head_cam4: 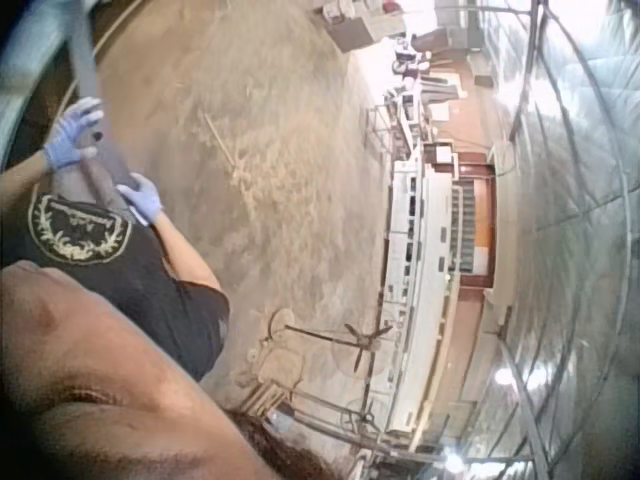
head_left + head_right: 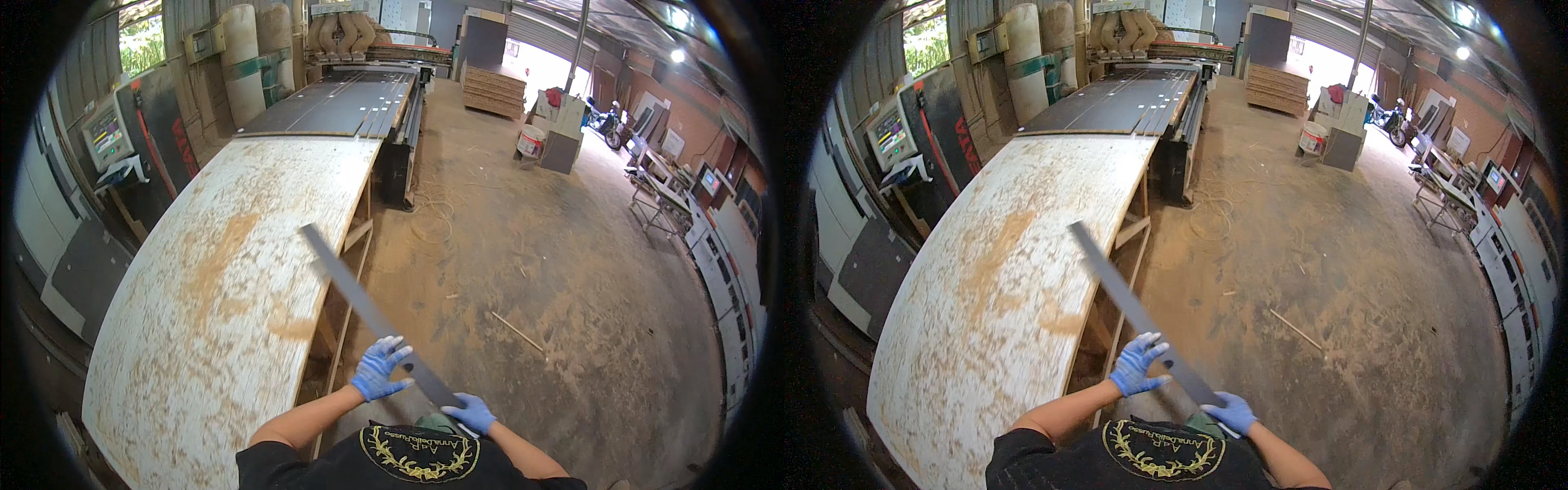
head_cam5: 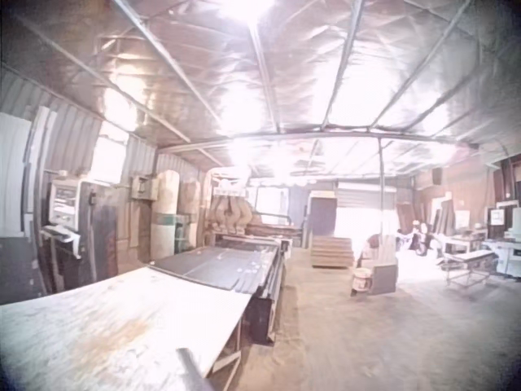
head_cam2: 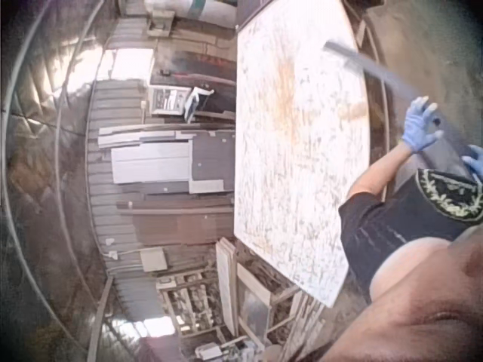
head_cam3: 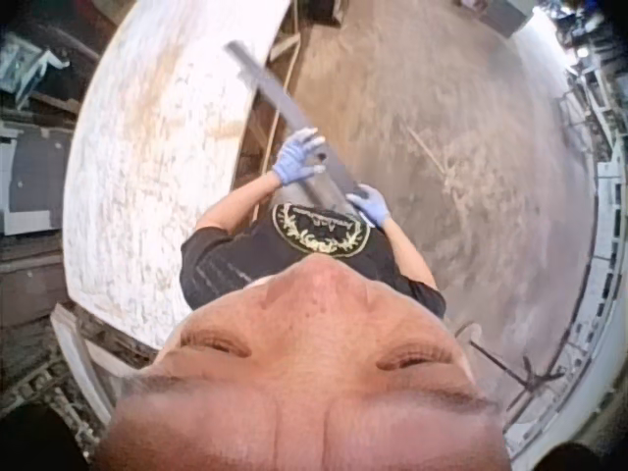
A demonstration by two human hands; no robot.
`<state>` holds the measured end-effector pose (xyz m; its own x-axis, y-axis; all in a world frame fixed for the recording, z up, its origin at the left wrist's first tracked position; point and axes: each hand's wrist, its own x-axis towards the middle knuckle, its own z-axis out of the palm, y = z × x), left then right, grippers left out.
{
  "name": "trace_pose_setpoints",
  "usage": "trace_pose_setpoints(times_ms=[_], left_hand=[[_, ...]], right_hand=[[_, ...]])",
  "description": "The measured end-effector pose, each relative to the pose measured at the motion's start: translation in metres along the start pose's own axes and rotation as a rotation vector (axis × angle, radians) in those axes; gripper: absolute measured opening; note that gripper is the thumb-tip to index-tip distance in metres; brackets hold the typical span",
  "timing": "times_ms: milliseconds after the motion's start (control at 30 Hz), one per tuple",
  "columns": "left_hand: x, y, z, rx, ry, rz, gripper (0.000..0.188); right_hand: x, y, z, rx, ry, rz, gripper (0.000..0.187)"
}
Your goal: The person walks to a large panel on a machine and applies small white labels to its surface. They tear labels from a roll and place them in a grid pattern across the panel. The person then picks up a long metal strip and places it on a nearby workbench.
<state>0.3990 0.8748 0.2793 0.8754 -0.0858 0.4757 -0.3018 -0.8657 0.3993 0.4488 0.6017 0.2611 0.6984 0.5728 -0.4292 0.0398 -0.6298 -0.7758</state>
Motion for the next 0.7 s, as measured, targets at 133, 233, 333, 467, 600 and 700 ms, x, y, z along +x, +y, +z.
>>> trace_pose_setpoints(times_ms=[133,233,333,467,600,700], left_hand=[[0.130,-0.091,0.073,-0.299,0.289,-0.274,0.067],[0.208,-0.198,0.162,-0.785,0.434,-0.604,0.070],[0.294,-0.261,0.173,-1.187,0.461,-1.094,0.071],[0.382,-0.359,0.184,-1.338,0.678,-1.367,0.056],[0.455,-0.497,0.207,-1.618,0.718,-1.298,0.052],[0.525,-0.592,0.205,-1.685,0.755,-1.358,0.067]], right_hand=[[0.114,0.059,-0.104,-0.094,0.372,-0.128,0.041],[0.213,0.028,-0.195,-0.010,0.486,-0.078,0.043],[0.304,0.012,-0.266,-0.039,0.512,-0.006,0.049],[0.439,-0.021,-0.334,0.117,0.509,-0.090,0.046],[0.580,-0.043,-0.372,0.392,0.405,-0.153,0.035],[0.666,-0.077,-0.392,0.363,0.398,-0.103,0.036]])
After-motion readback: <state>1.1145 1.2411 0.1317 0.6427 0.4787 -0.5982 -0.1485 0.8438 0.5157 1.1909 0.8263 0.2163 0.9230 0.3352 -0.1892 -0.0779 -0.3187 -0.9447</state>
